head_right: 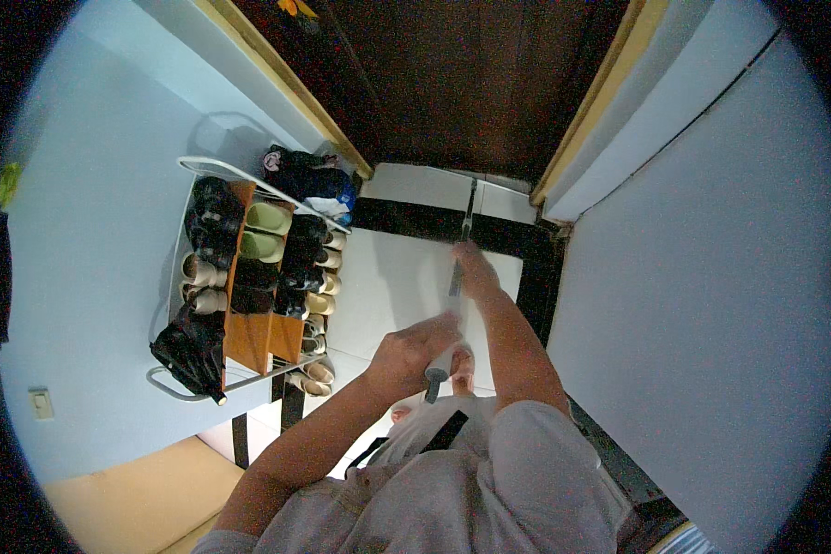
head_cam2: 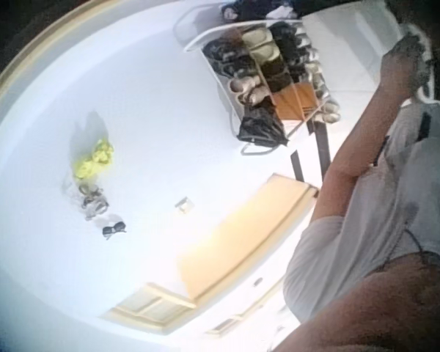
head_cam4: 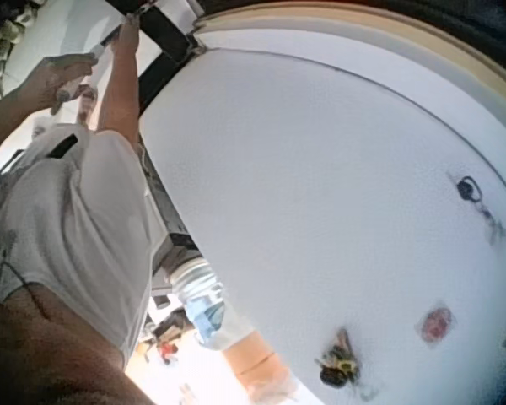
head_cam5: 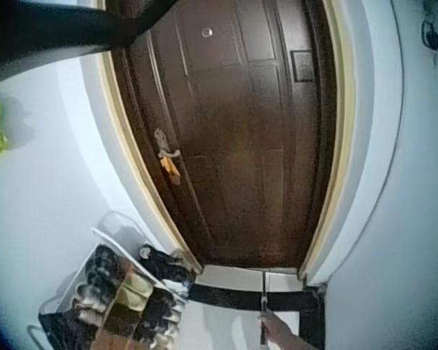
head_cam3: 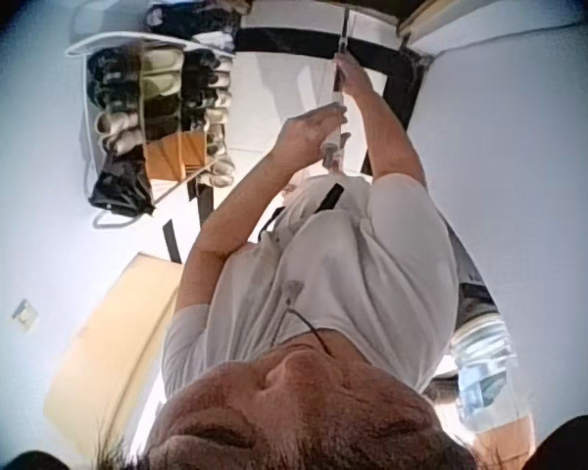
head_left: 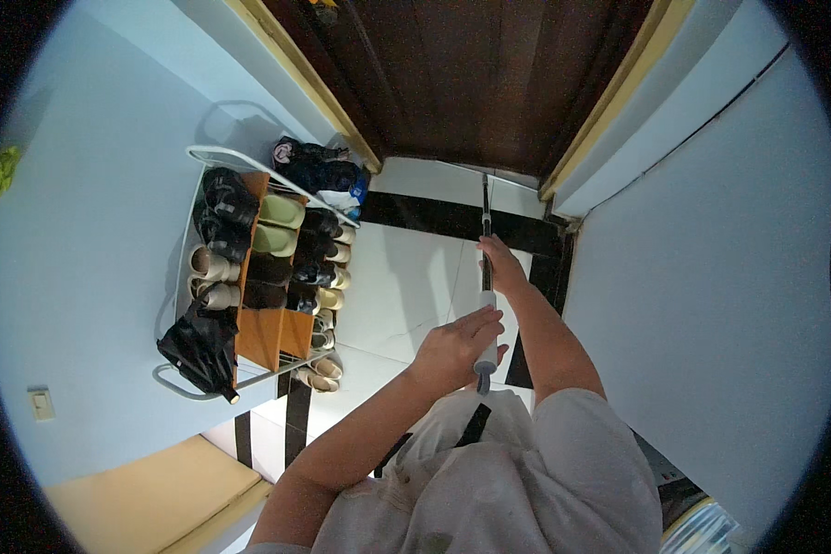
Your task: The person assembles a mop by connecting a white handle to a metal rod and then attaching a mop head. They repeatedly adjust the connection points and test the assembly while standing in a bathroom and later moving into a living room.
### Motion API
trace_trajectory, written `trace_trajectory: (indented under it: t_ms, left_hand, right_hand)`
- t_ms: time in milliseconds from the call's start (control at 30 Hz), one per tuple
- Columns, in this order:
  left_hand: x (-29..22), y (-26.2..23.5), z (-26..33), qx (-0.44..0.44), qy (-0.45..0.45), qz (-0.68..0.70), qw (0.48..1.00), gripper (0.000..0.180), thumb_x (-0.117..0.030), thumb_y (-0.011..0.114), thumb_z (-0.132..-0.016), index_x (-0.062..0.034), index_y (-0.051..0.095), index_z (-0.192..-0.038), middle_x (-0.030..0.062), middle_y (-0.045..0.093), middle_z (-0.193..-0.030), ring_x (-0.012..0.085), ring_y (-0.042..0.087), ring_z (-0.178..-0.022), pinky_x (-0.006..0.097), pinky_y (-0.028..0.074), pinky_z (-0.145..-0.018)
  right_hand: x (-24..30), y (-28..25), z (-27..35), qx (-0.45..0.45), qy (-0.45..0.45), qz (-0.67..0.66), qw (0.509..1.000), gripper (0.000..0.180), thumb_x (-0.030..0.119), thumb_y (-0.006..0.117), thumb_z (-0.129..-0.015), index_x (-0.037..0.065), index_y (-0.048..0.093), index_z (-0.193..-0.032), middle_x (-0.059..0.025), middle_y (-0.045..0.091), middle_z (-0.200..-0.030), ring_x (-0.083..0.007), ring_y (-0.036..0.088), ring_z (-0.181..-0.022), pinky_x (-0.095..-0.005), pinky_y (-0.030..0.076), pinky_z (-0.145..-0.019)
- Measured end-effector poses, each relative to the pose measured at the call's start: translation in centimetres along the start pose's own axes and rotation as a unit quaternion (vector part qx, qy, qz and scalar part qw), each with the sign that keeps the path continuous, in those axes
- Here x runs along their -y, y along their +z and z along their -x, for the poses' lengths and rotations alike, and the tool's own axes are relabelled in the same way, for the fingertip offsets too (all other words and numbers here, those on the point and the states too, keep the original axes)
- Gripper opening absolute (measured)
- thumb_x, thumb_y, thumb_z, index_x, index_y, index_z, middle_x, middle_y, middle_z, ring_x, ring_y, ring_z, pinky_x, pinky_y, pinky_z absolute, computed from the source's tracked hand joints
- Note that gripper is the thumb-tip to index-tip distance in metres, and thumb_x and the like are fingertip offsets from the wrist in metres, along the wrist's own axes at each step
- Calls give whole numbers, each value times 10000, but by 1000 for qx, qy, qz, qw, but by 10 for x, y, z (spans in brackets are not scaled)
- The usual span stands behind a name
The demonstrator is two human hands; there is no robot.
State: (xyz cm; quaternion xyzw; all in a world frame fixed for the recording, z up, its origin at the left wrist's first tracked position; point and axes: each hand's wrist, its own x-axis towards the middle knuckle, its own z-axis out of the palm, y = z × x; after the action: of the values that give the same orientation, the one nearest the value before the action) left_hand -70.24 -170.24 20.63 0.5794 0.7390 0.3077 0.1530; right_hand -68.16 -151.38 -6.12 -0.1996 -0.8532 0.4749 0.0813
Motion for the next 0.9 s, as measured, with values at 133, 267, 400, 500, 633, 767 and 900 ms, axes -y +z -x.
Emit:
trace_trajectory:
  t_ms: [133, 267, 400, 500, 633, 767, 900]
  left_hand:
    - [-13, -1, 19, 29, -12, -6, 1000, 305, -82, 656, -688, -28, 559, -972, 136, 592, -1097, 252, 572, -1059, 337, 530, -776]
    - [-38, -22, 62, 53, -18, -6, 998, 371, -49, 653, -644, -26, 552, -1000, 136, 587, -1110, 259, 573, -1056, 336, 537, -748]
    - [-71, -36, 144, 66, -44, -18, 997, 356, -107, 648, -686, -71, 558, -1028, 125, 597, -1104, 259, 616, -961, 342, 542, -723]
    - [-101, -46, 220, 81, -45, -5, 996, 357, -93, 641, -677, -74, 559, -1024, 108, 592, -1122, 243, 613, -977, 335, 539, -737]
    - [-144, -63, 339, 126, -82, 6, 989, 543, 17, 653, -525, -55, 562, -1056, 113, 567, -1167, 234, 590, -1028, 309, 539, -736]
    - [-204, -92, 430, 137, -114, 4, 984, 534, 21, 635, -531, -57, 582, -1056, 83, 591, -1142, 205, 602, -1010, 305, 550, -716]
    - [-228, -103, 486, 63, -148, 28, 987, 401, 1, 628, -558, -55, 631, -955, 59, 627, -1083, 202, 617, -983, 302, 552, -710]
  right_hand:
    - [21, 2, 24, 35, 163, -243, 956, 298, 56, 588, -804, 103, 514, -1089, -125, 461, -1287, -291, 432, -1205, -344, 381, -982]
    - [60, 18, 71, 43, 123, -183, 974, 273, 114, 556, -833, 105, 534, -1104, -104, 474, -1278, -268, 451, -1188, -331, 395, -967]
    - [113, 42, 138, 113, -7, 130, 985, 355, 73, 478, -821, 46, 499, -1174, -146, 496, -1240, -293, 468, -1157, -353, 374, -986]
    - [130, 86, 208, 101, -28, 121, 987, 281, 85, 491, -803, 40, 538, -1076, -153, 526, -1170, -312, 495, -1107, -377, 398, -935]
    - [174, 143, 316, 120, -113, 108, 980, 281, 85, 525, -782, 53, 558, -1060, -117, 540, -1158, -286, 496, -1107, -363, 423, -902]
    - [240, 181, 411, 202, -131, 94, 966, 281, 84, 553, -782, 58, 551, -1062, -98, 520, -1172, -269, 500, -1100, -370, 438, -887]
    - [276, 198, 443, 242, -219, 120, 938, 220, 122, 563, -794, 101, 544, -1013, -43, 565, -1034, -212, 568, -966, -353, 504, -724]
